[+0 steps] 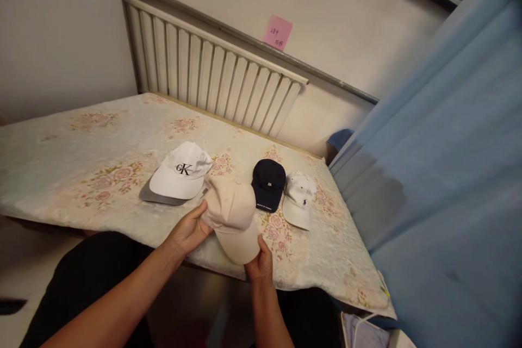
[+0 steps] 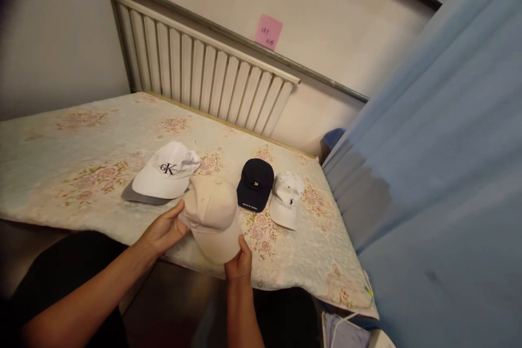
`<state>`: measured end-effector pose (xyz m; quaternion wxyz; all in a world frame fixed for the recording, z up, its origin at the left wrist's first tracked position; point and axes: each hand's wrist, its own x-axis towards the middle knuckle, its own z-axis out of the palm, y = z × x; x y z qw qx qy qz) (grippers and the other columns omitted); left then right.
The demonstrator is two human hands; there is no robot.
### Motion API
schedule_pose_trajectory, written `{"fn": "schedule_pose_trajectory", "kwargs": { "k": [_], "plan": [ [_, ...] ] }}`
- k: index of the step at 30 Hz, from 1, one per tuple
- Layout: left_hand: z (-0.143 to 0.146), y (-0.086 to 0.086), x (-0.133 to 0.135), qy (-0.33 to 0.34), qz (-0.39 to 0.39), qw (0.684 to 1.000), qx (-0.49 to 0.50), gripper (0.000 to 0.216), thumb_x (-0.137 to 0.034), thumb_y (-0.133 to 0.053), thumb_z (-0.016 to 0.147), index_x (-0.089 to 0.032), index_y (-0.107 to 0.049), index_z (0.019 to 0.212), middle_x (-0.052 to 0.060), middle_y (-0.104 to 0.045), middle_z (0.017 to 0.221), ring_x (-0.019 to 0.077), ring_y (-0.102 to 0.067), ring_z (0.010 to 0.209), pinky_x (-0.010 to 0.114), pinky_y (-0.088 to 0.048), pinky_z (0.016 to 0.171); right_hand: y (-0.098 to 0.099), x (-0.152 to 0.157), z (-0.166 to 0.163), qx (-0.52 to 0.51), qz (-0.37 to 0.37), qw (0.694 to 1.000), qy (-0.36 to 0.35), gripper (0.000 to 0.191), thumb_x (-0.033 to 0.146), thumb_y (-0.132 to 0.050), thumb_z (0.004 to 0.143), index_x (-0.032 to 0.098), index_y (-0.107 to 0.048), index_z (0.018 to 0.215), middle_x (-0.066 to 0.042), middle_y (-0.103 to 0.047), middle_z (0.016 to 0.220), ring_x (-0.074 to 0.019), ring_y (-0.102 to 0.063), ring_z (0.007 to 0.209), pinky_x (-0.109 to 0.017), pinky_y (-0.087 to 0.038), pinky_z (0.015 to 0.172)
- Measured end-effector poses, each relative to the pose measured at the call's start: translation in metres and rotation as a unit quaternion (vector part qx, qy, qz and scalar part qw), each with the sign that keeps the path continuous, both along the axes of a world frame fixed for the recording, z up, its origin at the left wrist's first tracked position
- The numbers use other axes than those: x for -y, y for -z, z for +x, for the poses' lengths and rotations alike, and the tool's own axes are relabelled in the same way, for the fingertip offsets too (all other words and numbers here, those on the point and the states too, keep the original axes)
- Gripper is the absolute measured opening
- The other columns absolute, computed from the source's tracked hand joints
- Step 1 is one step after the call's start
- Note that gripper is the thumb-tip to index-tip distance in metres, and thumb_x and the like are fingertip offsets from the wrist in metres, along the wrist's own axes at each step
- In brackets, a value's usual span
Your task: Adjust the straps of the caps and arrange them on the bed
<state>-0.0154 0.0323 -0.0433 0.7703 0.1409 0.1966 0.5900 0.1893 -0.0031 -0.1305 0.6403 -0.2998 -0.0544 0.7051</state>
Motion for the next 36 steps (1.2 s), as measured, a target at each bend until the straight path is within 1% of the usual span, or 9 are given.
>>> {"fn": "schedule_pose_trajectory", "kwargs": {
  "k": [7,12,15,18,22,26,30,32,36],
  "plan": [
    [-0.002,-0.019,0.005,0.005,-0.003,1.000,0.024,0.042,-0.013,-0.048,0.091,-0.015,-0.050,0.133,0.009,-0.072,0.110,0.0197,-0.068,0.099,0.036,-0.047,0.099,-0.002,0.004,0.005,0.001,-0.010,1.000,-0.006,0.032,0.033,-0.065,0.073,0.013,-0.070,0.098,-0.010,-0.076,0.094,-0.0265,-0.070,0.093,-0.050,-0.046,0.097],
    [-0.002,-0.026,0.011,-0.024,0.013,1.000,0.008,0.055,-0.002,-0.050,0.085,-0.017,-0.045,0.138,0.009,-0.070,0.113,0.0200,-0.066,0.103,0.037,-0.046,0.100,-0.005,0.006,0.009,-0.018,-0.032,0.999,0.007,0.032,0.037,-0.062,0.077,0.012,-0.069,0.095,-0.010,-0.076,0.090,-0.0265,-0.070,0.092,-0.050,-0.045,0.098],
    [0.000,-0.026,0.014,-0.022,0.016,1.000,0.012,0.053,-0.002,-0.050,0.086,-0.017,-0.046,0.137,0.009,-0.069,0.115,0.0192,-0.065,0.105,0.036,-0.046,0.100,-0.012,0.010,0.010,-0.013,-0.036,0.999,0.038,0.040,0.048,-0.060,0.078,0.013,-0.069,0.096,-0.010,-0.076,0.092,-0.0258,-0.068,0.097,-0.048,-0.045,0.100],
    [0.003,-0.026,0.016,-0.019,0.012,0.999,0.035,0.044,-0.010,-0.049,0.090,-0.016,-0.050,0.134,0.009,-0.068,0.118,0.0190,-0.063,0.108,0.035,-0.046,0.101,-0.025,0.019,0.006,0.003,-0.027,0.998,0.057,0.051,0.059,-0.059,0.077,0.015,-0.068,0.101,-0.012,-0.073,0.104,-0.0261,-0.063,0.108,-0.047,-0.043,0.101],
    [0.010,-0.027,0.017,-0.015,0.008,0.998,0.062,0.042,-0.014,-0.048,0.091,-0.015,-0.050,0.133,0.009,-0.068,0.118,0.0196,-0.061,0.112,0.034,-0.044,0.104,-0.046,0.032,-0.007,0.024,0.030,0.998,0.056,0.052,0.057,-0.067,0.072,0.021,-0.065,0.108,-0.010,-0.065,0.122,-0.0268,-0.057,0.117,-0.050,-0.041,0.103],
    [0.020,-0.033,0.023,-0.005,0.008,0.998,0.064,0.045,-0.013,-0.049,0.090,-0.015,-0.047,0.135,0.010,-0.066,0.120,0.0225,-0.060,0.114,0.039,-0.043,0.105,-0.064,0.043,-0.024,0.044,0.127,0.990,-0.053,0.064,0.057,-0.074,0.065,0.021,-0.062,0.116,-0.013,-0.060,0.129,-0.0307,-0.053,0.122,-0.053,-0.036,0.105],
    [0.036,-0.039,0.036,0.037,-0.015,0.998,0.056,0.039,-0.014,-0.049,0.090,-0.010,-0.053,0.129,0.012,-0.068,0.116,0.0243,-0.060,0.114,0.041,-0.042,0.105,-0.083,0.047,-0.045,0.120,0.194,0.969,-0.092,0.059,0.044,-0.076,0.069,0.020,-0.060,0.120,-0.014,-0.058,0.131,-0.0306,-0.051,0.124,-0.053,-0.037,0.104],
    [0.044,-0.042,0.043,0.058,-0.011,0.997,0.043,0.035,-0.013,-0.052,0.089,-0.009,-0.058,0.123,0.012,-0.070,0.112,0.0248,-0.060,0.113,0.041,-0.042,0.104,-0.089,0.046,-0.057,0.142,0.206,0.964,-0.084,0.055,0.039,-0.072,0.074,0.020,-0.057,0.124,-0.012,-0.059,0.130,-0.0271,-0.053,0.122,-0.050,-0.036,0.106],
    [0.057,-0.044,0.057,0.113,0.028,0.993,-0.009,0.024,-0.017,-0.058,0.086,-0.010,-0.067,0.107,0.013,-0.071,0.106,0.0260,-0.061,0.111,0.039,-0.043,0.103,-0.094,0.039,-0.071,0.168,0.186,0.968,0.003,0.050,0.032,-0.067,0.079,0.017,-0.056,0.125,-0.010,-0.065,0.122,-0.0202,-0.057,0.118,-0.042,-0.034,0.110]
  ]
}}
